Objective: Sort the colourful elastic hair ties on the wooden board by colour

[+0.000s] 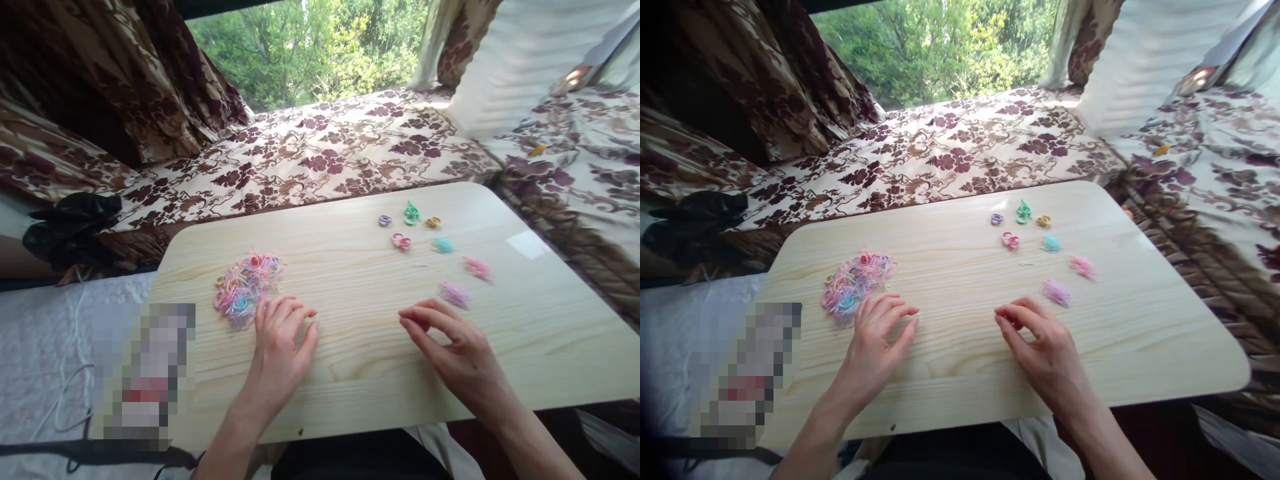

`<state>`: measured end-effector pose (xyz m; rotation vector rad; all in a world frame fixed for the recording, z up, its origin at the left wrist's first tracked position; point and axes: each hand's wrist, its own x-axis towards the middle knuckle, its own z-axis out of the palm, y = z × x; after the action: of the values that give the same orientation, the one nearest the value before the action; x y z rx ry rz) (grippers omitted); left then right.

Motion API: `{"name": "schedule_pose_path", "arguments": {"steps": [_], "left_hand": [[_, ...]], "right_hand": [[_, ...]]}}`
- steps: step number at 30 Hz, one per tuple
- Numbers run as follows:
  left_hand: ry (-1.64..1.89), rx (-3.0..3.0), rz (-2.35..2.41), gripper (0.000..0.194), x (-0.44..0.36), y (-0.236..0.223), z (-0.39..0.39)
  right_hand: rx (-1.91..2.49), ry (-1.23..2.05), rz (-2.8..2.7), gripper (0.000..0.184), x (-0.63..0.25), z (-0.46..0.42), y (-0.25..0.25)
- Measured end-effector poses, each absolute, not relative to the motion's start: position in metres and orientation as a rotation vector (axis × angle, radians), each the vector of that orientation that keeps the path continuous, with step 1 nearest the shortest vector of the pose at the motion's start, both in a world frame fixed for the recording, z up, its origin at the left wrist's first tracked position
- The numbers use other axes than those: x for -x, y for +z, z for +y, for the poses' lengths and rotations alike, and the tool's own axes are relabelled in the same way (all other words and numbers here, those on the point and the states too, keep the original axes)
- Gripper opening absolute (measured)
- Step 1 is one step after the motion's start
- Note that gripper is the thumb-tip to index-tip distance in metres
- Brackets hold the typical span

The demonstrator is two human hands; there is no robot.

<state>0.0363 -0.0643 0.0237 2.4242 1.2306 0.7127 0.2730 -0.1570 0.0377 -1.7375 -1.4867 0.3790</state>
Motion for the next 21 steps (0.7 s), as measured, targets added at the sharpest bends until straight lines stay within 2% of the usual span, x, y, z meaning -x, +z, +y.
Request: {"name": "schedule_pose_path", "arguments": {"steps": [3, 8, 21], "left_hand": [[0.728, -2.432, 1.215, 0.014, -0.037, 0.022, -0.063], [0.728, -2.470, 1.208, 0.013, -0.038, 0.021, -0.063], [0.691, -2.457, 1.273, 0.013, -0.029, 0.020, -0.061]], "right_hand": [[1.872, 0.150, -1.403, 0.010, -0.299, -0.173, 0.036], [2.058, -0.093, -1.341, 0.012, -0.333, -0.186, 0.030], [2.175, -0.123, -1.336, 0.020, -0.336, -0.184, 0.030]]}}
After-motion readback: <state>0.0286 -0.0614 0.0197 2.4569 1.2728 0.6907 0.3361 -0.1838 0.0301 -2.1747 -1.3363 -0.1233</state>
